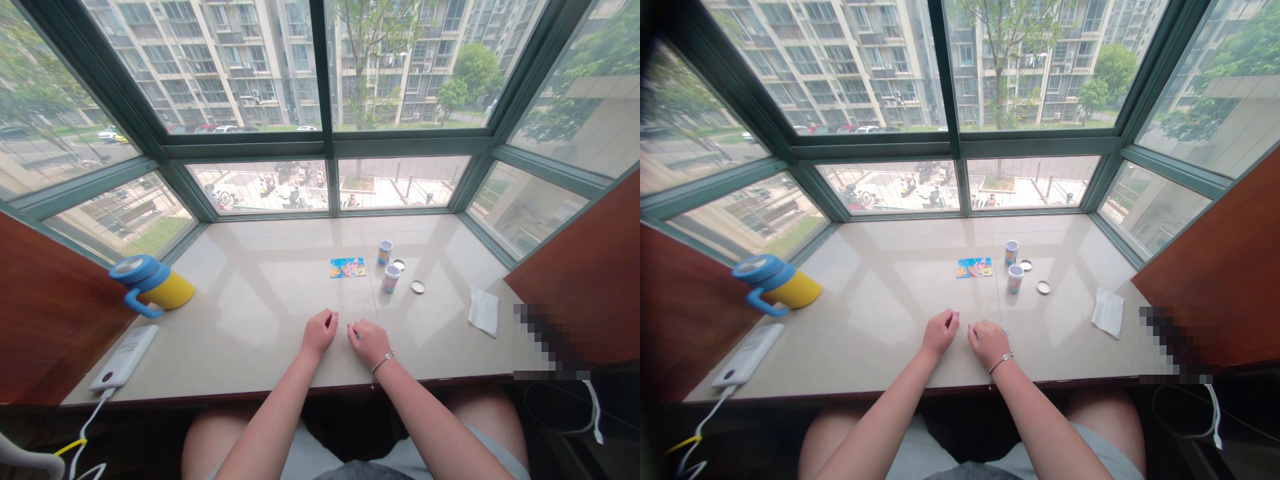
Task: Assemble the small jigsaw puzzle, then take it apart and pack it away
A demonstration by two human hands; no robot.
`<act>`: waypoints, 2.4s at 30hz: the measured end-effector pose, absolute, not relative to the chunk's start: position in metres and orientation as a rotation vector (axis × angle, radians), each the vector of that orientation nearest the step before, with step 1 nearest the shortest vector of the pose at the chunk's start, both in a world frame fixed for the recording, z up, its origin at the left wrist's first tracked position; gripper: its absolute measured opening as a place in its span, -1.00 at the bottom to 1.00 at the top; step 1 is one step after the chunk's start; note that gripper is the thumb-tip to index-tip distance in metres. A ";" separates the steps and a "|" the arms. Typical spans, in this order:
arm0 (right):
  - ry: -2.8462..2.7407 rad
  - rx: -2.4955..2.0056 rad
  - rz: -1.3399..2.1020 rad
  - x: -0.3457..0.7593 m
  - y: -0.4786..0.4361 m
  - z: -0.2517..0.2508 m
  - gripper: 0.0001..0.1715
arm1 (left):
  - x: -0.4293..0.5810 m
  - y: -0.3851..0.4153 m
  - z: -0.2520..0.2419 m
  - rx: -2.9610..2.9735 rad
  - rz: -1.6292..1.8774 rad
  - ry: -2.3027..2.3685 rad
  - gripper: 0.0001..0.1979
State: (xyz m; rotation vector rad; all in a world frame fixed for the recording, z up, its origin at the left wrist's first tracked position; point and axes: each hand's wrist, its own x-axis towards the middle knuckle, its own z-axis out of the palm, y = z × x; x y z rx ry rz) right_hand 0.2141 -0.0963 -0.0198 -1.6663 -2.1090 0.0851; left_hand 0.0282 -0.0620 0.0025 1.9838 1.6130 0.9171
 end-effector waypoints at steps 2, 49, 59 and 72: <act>-2.119 -1.636 0.072 0.215 -0.096 -0.018 -0.54 | 0.028 -0.062 0.002 1.977 0.916 1.610 -0.62; -2.206 -1.597 0.038 0.234 -0.128 -0.019 -0.78 | 0.027 -0.063 0.002 2.016 0.918 1.618 -0.60; -2.280 -1.540 0.085 0.237 -0.107 -0.019 -0.74 | 0.027 -0.061 -0.001 2.026 0.930 1.619 -0.62; -2.100 -1.803 0.033 0.245 -0.092 -0.004 -0.58 | 0.026 -0.059 -0.002 2.009 0.904 1.633 -0.60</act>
